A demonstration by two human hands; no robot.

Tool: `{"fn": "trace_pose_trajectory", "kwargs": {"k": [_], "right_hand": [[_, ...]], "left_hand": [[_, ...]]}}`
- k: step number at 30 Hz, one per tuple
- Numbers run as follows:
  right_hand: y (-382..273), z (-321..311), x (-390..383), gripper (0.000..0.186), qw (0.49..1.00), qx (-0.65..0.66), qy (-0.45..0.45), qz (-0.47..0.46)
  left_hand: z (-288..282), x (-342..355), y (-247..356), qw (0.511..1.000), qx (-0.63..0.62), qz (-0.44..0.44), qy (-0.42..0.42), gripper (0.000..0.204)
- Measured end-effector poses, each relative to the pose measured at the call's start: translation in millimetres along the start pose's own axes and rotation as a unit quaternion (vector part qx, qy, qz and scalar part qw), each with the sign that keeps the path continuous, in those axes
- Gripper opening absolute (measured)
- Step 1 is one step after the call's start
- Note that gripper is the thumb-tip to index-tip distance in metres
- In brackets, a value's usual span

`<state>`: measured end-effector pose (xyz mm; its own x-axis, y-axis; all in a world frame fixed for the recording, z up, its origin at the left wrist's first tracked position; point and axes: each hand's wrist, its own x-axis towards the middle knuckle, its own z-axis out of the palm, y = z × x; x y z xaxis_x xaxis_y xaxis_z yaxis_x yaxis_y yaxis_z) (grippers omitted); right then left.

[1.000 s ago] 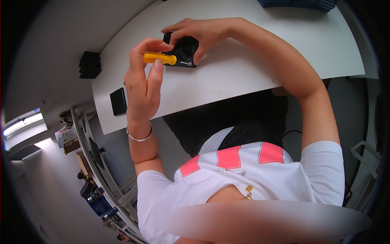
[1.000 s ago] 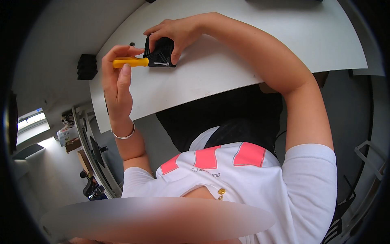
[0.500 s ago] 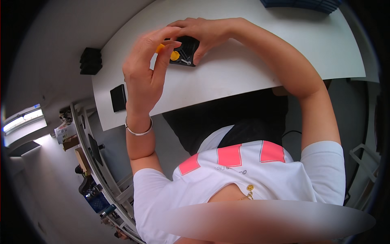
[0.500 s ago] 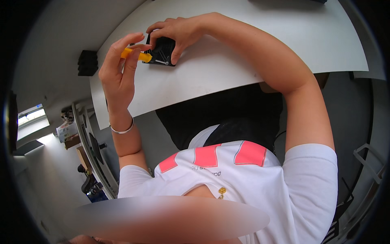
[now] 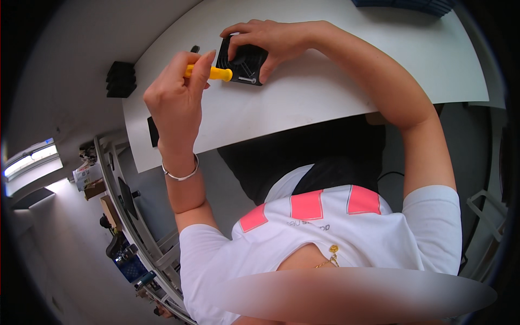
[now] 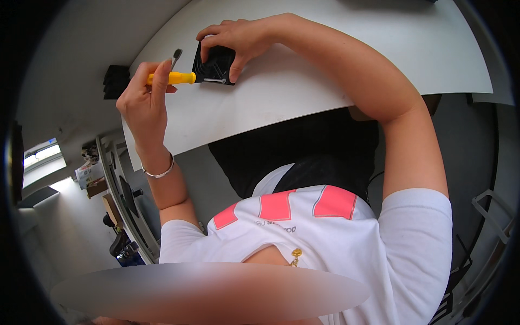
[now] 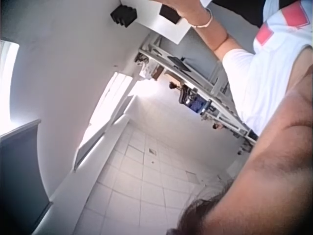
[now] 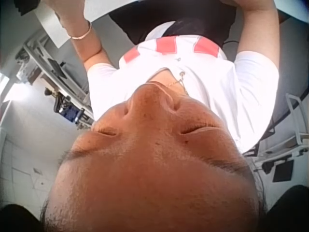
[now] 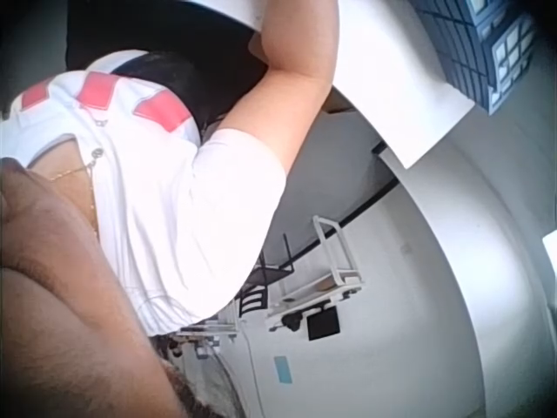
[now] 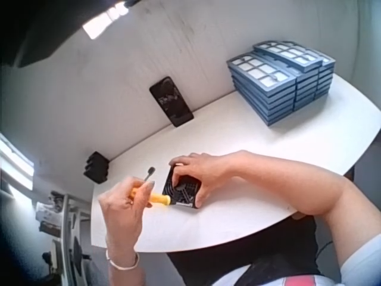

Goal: Using a screwdriver to remove screws from a computer fan and heat sink assembly.

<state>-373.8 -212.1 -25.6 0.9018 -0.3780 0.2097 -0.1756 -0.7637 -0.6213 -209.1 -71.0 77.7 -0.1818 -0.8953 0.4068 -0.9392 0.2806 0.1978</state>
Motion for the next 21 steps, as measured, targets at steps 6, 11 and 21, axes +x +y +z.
{"fn": "trace_pose_trajectory", "kwargs": {"k": [6, 11, 21], "right_hand": [[3.5, 1.5, -0.7, 0.068, 1.000, -0.011, 0.011, -0.006], [-8.9, -10.2, -3.7, 0.067, 0.999, -0.047, -0.007, 0.012], [-1.4, -18.6, -5.1, 0.076, 0.998, -0.053, 0.035, 0.003]], "left_hand": [[0.4, 2.2, 14.4, 0.995, -0.084, 0.055, 0.011, 0.017], [-8.1, 2.8, 9.7, 0.992, -0.115, 0.029, -0.033, 0.017], [14.0, 6.1, -6.2, 0.991, -0.053, 0.105, 0.066, 0.015]]}}
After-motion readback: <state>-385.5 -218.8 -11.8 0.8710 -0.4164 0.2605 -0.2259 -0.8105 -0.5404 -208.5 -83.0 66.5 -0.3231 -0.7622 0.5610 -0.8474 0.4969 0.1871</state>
